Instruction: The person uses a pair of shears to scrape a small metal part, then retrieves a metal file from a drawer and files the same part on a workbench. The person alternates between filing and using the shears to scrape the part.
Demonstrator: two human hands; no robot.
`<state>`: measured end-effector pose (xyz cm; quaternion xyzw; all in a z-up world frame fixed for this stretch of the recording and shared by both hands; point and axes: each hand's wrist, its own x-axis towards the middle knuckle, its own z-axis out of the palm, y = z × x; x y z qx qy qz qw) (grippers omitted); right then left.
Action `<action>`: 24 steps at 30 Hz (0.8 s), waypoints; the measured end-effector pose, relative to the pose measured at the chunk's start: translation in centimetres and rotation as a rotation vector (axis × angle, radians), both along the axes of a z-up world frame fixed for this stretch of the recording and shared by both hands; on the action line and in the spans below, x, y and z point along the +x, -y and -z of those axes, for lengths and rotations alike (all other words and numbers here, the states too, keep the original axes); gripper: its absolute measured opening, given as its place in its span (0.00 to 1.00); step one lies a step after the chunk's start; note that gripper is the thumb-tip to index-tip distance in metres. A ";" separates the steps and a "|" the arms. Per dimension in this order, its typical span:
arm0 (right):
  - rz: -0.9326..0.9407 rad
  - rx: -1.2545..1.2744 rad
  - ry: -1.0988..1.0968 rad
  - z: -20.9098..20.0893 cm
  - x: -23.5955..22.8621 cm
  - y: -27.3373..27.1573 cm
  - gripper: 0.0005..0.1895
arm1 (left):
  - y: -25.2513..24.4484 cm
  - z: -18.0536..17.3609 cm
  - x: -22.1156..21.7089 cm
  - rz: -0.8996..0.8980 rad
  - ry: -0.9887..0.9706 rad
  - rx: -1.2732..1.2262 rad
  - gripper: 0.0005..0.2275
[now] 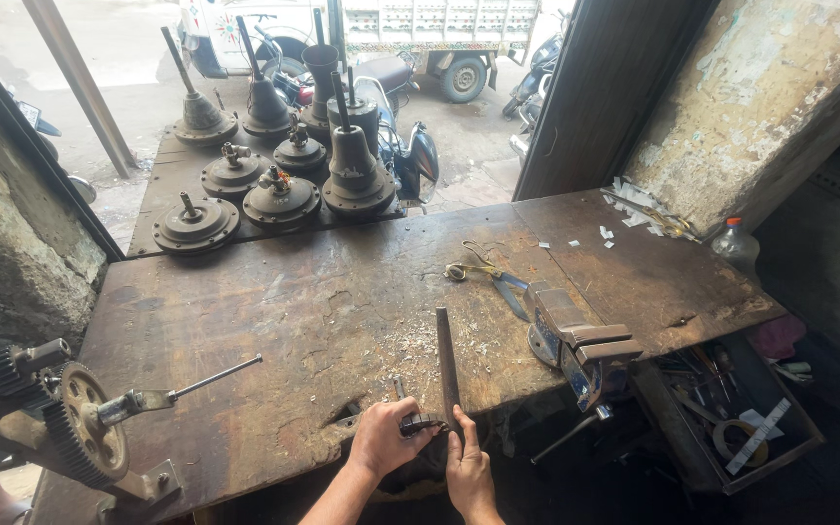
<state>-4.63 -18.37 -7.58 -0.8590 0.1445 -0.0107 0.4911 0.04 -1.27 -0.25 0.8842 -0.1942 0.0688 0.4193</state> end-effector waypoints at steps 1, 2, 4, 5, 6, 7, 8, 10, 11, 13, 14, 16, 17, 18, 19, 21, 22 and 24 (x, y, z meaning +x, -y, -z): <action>0.006 -0.012 -0.049 -0.1 0.0 0.0 0.25 | 0.0 0.0 0.0 0.001 0.007 -0.001 0.13; 0.012 -0.024 -0.098 -0.1 0.0 0.0 0.26 | 0.0 0.0 0.0 0.000 0.011 0.002 0.13; 0.001 -0.019 0.042 0.1 0.0 0.1 0.25 | 0.0 0.1 0.0 -0.003 0.018 0.008 0.13; -0.005 -0.016 0.112 0.3 0.0 0.1 0.24 | 0.0 0.1 -0.1 -0.004 0.024 -0.001 0.13; -0.003 -0.012 0.093 0.5 0.0 0.1 0.24 | 0.0 0.2 -0.1 -0.004 0.031 -0.009 0.13; -0.001 -0.009 0.074 0.7 0.1 0.2 0.24 | 0.0 0.2 -0.1 -0.004 0.037 -0.018 0.13; 0.001 -0.005 0.056 0.9 0.1 0.2 0.24 | 0.0 0.2 0.0 -0.006 0.038 -0.018 0.13; 0.002 -0.008 0.096 1.1 0.2 0.2 0.25 | 0.0 0.2 0.0 -0.012 0.040 -0.017 0.14; 0.003 -0.010 0.116 1.1 0.1 0.1 0.25 | 0.0 0.2 0.0 -0.006 0.045 -0.018 0.14; 0.003 -0.015 0.156 1.0 0.1 0.2 0.24 | 0.0 0.3 0.0 0.004 0.053 -0.020 0.14; 0.002 -0.017 0.175 0.9 0.1 0.2 0.24 | 0.0 0.3 0.0 0.005 0.057 -0.022 0.14; 0.011 0.007 0.077 0.8 0.1 0.2 0.25 | 0.0 0.4 0.0 0.007 0.067 -0.028 0.14; 0.015 0.019 0.028 0.8 0.1 0.2 0.25 | 0.0 0.4 0.0 0.005 0.059 -0.026 0.14; 0.011 0.011 0.048 0.9 0.2 0.3 0.25 | 0.0 0.4 0.0 0.002 0.051 -0.024 0.14; 0.007 0.002 0.069 1.2 0.3 0.2 0.25 | 0.0 0.5 0.1 -0.001 0.043 -0.022 0.14; -0.006 -0.013 0.139 1.9 0.4 0.4 0.25 | 0.0 0.6 0.2 -0.010 0.039 -0.009 0.14; -0.018 -0.019 0.187 2.3 0.3 0.5 0.24 | -0.1 0.7 0.0 -0.019 0.034 -0.003 0.14; -0.036 -0.030 0.272 3.0 0.5 0.9 0.24 | 0.0 0.8 0.0 -0.019 0.070 -0.002 0.14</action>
